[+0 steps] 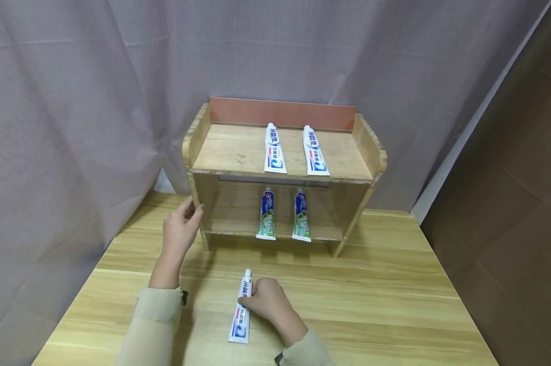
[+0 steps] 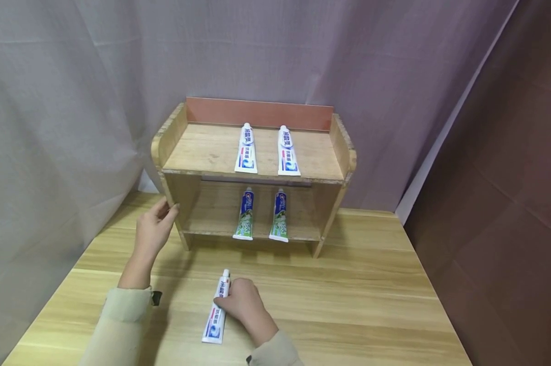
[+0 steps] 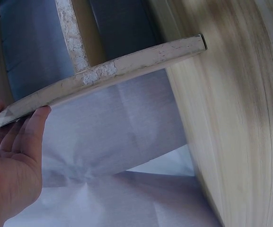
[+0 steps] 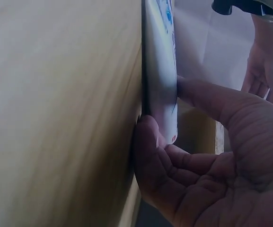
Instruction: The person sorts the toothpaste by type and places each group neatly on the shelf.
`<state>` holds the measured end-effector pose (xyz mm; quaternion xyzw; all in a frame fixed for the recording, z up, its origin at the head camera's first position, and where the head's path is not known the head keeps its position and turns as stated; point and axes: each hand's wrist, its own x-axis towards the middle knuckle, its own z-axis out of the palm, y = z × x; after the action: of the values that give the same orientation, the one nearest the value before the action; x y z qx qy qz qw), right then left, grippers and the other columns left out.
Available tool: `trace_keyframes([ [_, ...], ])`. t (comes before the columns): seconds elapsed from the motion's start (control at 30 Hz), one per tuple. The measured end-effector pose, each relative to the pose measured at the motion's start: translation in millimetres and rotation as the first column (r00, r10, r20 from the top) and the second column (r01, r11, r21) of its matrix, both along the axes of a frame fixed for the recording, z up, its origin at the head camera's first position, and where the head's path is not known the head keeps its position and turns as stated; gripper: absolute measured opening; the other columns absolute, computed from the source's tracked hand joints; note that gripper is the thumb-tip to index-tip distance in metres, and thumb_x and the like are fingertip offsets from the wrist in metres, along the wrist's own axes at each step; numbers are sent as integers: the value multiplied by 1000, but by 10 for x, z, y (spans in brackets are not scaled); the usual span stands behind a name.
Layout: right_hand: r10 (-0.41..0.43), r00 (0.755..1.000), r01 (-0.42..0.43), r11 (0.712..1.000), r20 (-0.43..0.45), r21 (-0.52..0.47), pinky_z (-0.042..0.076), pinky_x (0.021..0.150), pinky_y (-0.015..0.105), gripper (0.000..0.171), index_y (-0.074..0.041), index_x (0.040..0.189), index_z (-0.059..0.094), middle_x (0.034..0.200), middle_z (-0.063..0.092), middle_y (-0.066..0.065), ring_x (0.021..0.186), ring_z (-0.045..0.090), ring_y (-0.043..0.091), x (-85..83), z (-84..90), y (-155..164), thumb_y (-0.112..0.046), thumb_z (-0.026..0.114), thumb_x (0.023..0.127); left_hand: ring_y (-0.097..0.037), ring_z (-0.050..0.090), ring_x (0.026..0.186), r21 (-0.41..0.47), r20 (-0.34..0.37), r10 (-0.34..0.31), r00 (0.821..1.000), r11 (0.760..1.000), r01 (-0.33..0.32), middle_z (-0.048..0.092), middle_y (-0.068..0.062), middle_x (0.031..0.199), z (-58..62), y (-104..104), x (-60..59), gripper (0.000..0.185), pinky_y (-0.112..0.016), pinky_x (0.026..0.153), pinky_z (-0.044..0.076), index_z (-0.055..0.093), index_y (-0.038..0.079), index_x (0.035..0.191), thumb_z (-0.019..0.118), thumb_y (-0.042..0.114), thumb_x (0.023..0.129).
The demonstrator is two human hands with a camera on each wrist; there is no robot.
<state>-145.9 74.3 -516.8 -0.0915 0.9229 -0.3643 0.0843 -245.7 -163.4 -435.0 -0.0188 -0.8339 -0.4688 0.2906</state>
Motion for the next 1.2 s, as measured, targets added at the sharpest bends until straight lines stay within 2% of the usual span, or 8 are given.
trace_keyframes([
  [0.13, 15, 999, -14, 999, -31, 39, 20, 37, 19, 53, -21, 48, 39, 42, 27, -16, 38, 26, 3, -1, 2, -10, -30, 80, 79, -31, 74, 97, -8, -1, -3, 1000, 1000, 3, 74, -17, 109, -5, -7, 2, 32, -45, 80, 62, 71, 11, 126, 66, 25, 97],
  [0.23, 18, 1000, -17, 999, -9, 43, 21, 37, 19, 51, -21, 48, 40, 42, 30, -15, 39, 28, 4, -2, 18, -11, -29, 79, 79, -32, 74, 96, -7, -6, -10, 1000, 1000, 9, 73, -17, 109, -8, -11, 2, 32, -45, 80, 62, 71, 10, 126, 66, 23, 97],
  [0.53, 23, 999, -23, 1000, 42, 2, 31, 39, 20, 36, -15, 53, 54, 48, 52, -7, 43, 43, 8, -5, 31, 3, -24, 78, 79, -32, 74, 96, 1, -14, -16, 1000, 1000, 16, 74, -17, 107, -7, -7, 4, 30, -45, 80, 62, 71, 9, 124, 67, 22, 97],
  [0.93, 18, 996, -9, 995, 86, -100, 36, 42, 20, 27, -11, 64, 61, 58, 59, -4, 49, 49, 8, -1, 3, 62, -22, 78, 81, -31, 74, 95, 9, -8, -6, 1000, 1000, 6, 74, -17, 107, -3, 7, 8, 30, -44, 80, 62, 72, 10, 123, 68, 23, 96],
  [1.2, 10, 995, 2, 993, 103, -116, 38, 44, 20, 25, -12, 68, 62, 60, 60, -4, 51, 50, 8, -9, 7, 79, -24, 79, 82, -31, 74, 96, 8, -9, -3, 1000, 1000, 3, 74, -17, 108, 1, 8, 1, 30, -45, 80, 62, 72, 10, 124, 67, 22, 97],
])
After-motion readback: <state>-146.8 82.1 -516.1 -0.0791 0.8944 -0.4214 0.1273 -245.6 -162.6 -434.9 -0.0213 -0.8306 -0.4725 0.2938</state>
